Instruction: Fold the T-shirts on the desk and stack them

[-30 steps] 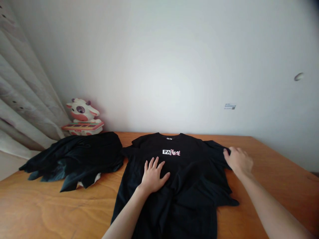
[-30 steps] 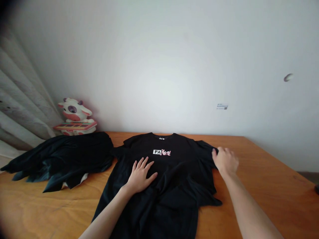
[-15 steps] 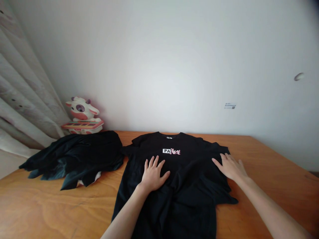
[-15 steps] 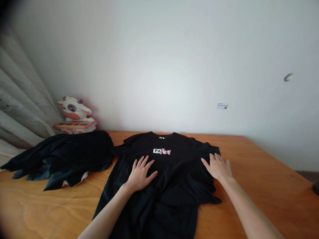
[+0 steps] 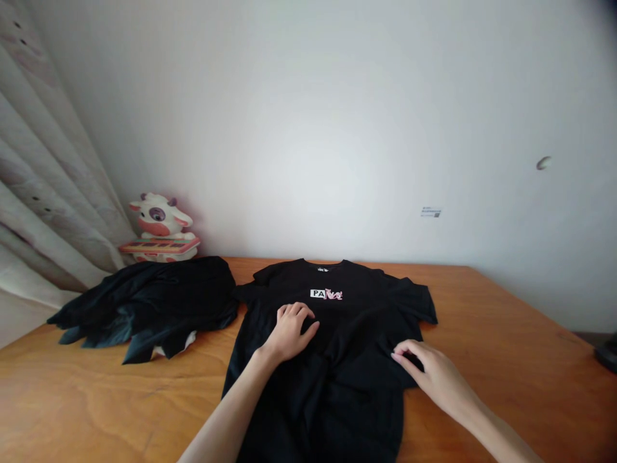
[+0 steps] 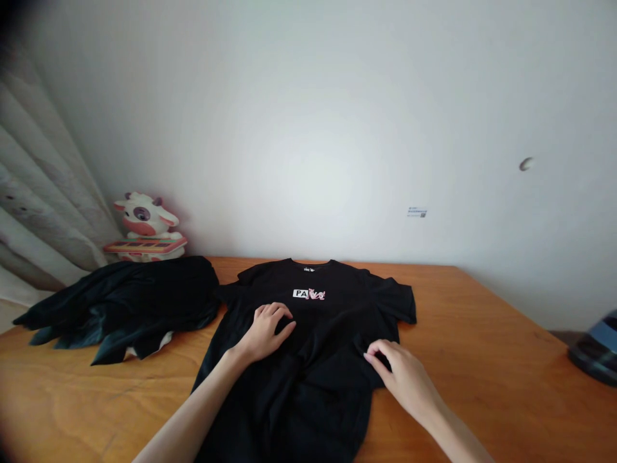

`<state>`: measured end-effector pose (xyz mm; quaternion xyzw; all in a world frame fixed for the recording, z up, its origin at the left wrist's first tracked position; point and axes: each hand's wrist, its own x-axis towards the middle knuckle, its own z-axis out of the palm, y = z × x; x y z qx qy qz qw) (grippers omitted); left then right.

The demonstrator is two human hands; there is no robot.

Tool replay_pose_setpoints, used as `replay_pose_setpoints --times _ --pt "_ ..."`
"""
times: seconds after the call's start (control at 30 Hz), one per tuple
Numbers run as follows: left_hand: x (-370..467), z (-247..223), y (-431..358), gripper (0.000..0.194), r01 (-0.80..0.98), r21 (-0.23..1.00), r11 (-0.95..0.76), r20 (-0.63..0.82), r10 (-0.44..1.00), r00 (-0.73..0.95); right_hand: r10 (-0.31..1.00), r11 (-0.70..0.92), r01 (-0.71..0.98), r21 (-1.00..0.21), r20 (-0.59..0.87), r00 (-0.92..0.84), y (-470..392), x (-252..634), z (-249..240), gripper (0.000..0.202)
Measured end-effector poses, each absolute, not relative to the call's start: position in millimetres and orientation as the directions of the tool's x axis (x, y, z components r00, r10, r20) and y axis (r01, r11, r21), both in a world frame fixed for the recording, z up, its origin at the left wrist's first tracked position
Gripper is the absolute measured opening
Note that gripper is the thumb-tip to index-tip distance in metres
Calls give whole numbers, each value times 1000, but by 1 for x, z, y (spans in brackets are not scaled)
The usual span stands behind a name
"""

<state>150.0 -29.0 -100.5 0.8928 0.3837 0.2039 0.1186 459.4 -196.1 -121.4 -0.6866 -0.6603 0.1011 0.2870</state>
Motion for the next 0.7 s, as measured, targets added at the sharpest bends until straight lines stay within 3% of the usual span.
replay_pose_setpoints --times 0.07,0.13,0.2,0.23,0.3,0.37,0.47,0.57,0.7 --pt "137 -72 -44 46 567 398 -721 144 659 738 949 0 820 -572 260 181 -203 465 -127 36" --pt "121 -47 -66 54 532 430 -729 -106 545 832 932 -20 806 -592 280 230 -210 467 -130 49" --pt "107 -30 -92 59 555 385 -737 -277 481 832 932 -14 815 -579 288 220 -214 464 -131 61" --pt "101 -26 -104 62 575 334 -747 -310 489 815 940 -7 826 -563 279 198 -216 460 -131 56" --pt "92 -24 -124 65 624 220 -750 -336 542 770 951 8 845 -535 266 160 -217 453 -129 45" --pt "87 -28 -137 56 656 157 -739 -365 573 733 944 18 840 -542 285 164 -218 447 -124 52" --pt "80 -33 -141 33 651 168 -740 -390 557 733 900 51 778 -626 366 235 -222 448 -113 47" --pt "69 -31 -134 33 653 190 -733 -344 573 744 825 -13 679 -734 376 422 -235 460 -100 47" --pt "48 -21 -121 41 708 219 -672 -151 694 704 635 -121 496 -860 317 704 -259 478 -87 57"
